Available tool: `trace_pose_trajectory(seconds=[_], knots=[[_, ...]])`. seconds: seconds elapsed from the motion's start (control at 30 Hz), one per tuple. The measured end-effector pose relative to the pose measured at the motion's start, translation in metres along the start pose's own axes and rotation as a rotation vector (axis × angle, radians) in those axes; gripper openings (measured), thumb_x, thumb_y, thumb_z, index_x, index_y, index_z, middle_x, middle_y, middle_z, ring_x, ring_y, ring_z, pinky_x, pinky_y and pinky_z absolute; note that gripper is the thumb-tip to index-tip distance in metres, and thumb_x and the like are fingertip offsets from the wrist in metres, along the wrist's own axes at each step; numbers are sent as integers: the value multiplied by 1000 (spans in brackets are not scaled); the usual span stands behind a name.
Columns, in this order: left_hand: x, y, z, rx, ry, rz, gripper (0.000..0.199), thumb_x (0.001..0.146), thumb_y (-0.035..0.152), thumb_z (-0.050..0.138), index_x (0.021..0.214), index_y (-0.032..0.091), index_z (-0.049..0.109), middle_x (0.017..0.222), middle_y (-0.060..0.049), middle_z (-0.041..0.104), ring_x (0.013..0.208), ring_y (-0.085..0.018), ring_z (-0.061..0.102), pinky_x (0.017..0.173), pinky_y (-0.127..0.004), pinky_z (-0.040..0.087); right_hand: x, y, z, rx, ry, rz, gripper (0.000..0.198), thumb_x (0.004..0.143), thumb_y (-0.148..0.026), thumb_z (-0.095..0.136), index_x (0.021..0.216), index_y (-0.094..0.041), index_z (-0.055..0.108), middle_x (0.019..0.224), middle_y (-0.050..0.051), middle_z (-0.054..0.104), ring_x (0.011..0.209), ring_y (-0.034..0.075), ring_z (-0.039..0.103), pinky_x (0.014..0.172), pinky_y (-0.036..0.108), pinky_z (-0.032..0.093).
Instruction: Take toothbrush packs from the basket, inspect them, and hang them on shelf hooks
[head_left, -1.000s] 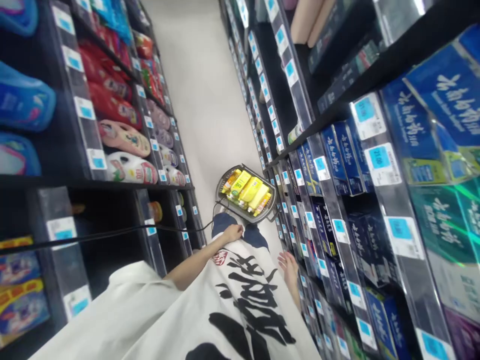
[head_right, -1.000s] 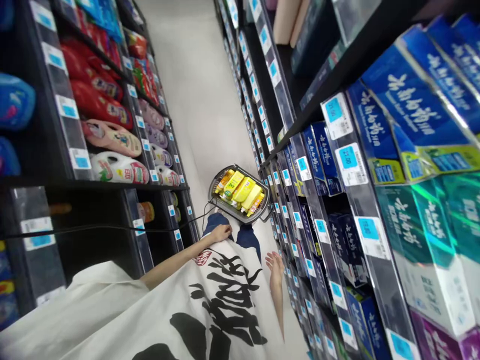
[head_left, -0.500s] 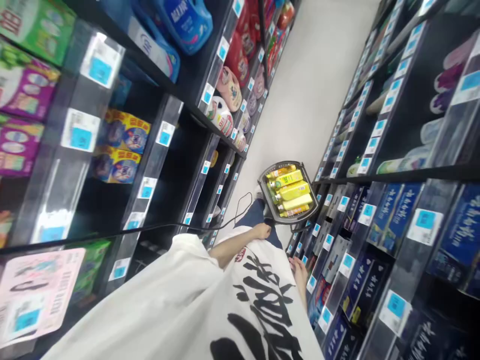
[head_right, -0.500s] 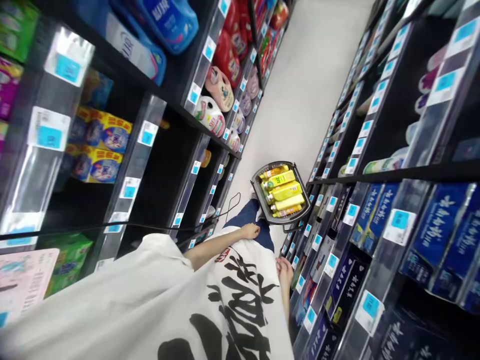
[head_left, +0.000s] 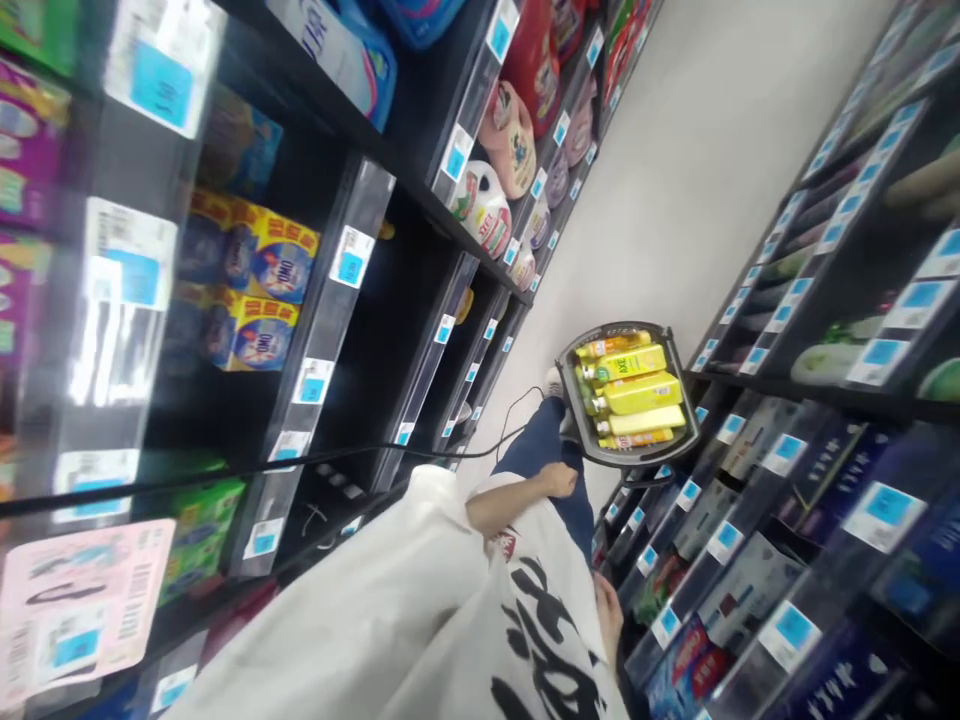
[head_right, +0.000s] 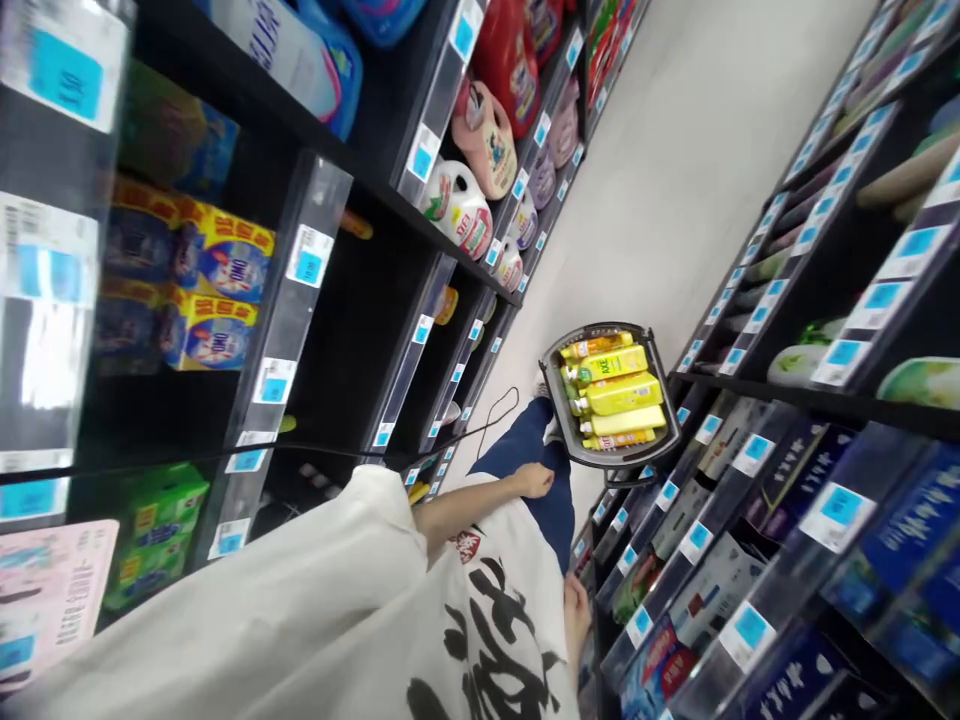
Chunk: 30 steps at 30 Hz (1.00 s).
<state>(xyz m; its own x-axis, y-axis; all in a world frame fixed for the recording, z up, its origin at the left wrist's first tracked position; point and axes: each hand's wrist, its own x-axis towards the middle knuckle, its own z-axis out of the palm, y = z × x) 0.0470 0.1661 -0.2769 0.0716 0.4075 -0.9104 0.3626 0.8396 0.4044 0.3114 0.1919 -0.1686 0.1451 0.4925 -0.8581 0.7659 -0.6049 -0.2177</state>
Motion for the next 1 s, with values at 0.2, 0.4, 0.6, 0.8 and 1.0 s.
trace_pose_trajectory(seconds=[0.2,0.4,0.6,0.8,1.0], knots=[[9,-33,30,-81,-74,-69,20,92,28,59,104,16,69,108,-11,72,102,-23,68,91,-42,55,7,0,51,-73,-43,44,34,52,-56,53,73,-32,63,79,5,70,98,40,66,89,48,51],[15,-49,52,-264,-72,-36,28,88,16,48,106,22,69,101,-1,75,97,-14,69,89,-25,53,8,-10,77,-233,-143,18,48,60,-52,48,94,-24,66,78,8,67,82,33,64,75,41,49],[23,-35,66,-465,-14,-39,31,88,15,44,107,19,67,97,0,76,94,-12,70,86,-21,52,24,-4,60,-318,-173,26,47,56,-50,46,92,-26,64,86,9,68,84,34,63,78,42,48],[25,-15,63,-580,33,-32,29,87,18,48,106,22,69,93,2,76,93,-12,69,85,-22,53,35,-18,42,-414,-174,-52,38,52,-47,48,82,-31,64,77,7,65,82,35,61,79,44,47],[24,-4,46,-676,116,-29,29,86,19,50,108,20,70,96,1,76,87,-13,69,85,-23,53,48,-45,25,-488,-194,-73,40,47,-46,48,82,-35,64,82,6,68,92,38,63,85,46,46]])
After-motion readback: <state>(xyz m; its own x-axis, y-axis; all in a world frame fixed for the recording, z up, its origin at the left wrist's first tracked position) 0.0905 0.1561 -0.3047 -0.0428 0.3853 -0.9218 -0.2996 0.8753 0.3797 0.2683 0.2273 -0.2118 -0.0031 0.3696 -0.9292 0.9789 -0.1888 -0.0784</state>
